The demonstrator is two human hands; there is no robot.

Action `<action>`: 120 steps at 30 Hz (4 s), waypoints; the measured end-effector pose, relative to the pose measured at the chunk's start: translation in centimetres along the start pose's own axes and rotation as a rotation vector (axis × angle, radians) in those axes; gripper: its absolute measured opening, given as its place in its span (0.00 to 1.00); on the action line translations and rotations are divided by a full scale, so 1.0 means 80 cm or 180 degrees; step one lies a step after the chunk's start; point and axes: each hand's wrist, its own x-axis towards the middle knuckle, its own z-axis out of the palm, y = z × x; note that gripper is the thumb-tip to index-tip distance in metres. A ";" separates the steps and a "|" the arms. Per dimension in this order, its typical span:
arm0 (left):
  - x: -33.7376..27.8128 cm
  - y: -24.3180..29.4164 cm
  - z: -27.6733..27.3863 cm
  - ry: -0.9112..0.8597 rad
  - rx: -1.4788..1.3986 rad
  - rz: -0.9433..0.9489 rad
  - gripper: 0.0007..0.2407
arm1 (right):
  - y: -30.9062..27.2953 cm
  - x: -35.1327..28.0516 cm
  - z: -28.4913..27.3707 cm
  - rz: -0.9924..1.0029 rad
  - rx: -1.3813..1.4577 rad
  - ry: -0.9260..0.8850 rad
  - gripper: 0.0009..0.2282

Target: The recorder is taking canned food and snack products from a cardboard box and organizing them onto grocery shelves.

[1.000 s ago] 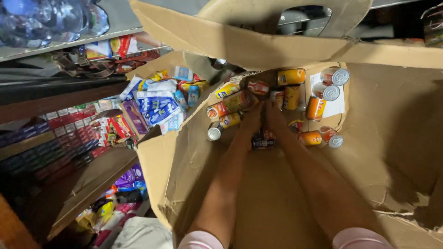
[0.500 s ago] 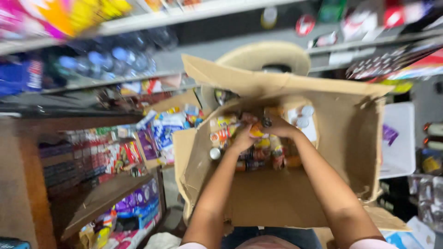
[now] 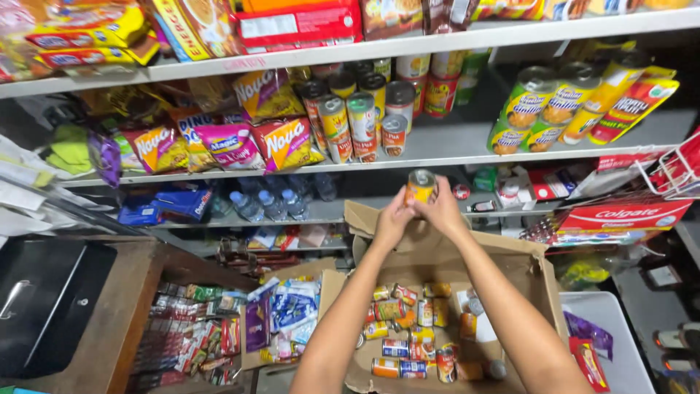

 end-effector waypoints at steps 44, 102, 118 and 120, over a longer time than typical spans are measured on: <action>-0.045 -0.156 0.014 -0.0386 0.0595 -0.1321 0.09 | 0.073 -0.042 -0.118 0.1551 -0.0625 -0.2241 0.08; 0.092 0.038 -0.018 0.0461 -0.0748 -0.0275 0.26 | -0.100 0.063 0.048 -0.0547 -0.0145 0.0571 0.28; 0.133 0.062 -0.012 0.0869 0.1971 0.1003 0.31 | -0.081 0.173 0.071 -0.0947 -0.1199 0.1067 0.27; 0.139 0.067 -0.014 0.0862 0.1968 0.1024 0.31 | -0.065 0.187 0.067 -0.0387 -0.0062 0.0539 0.27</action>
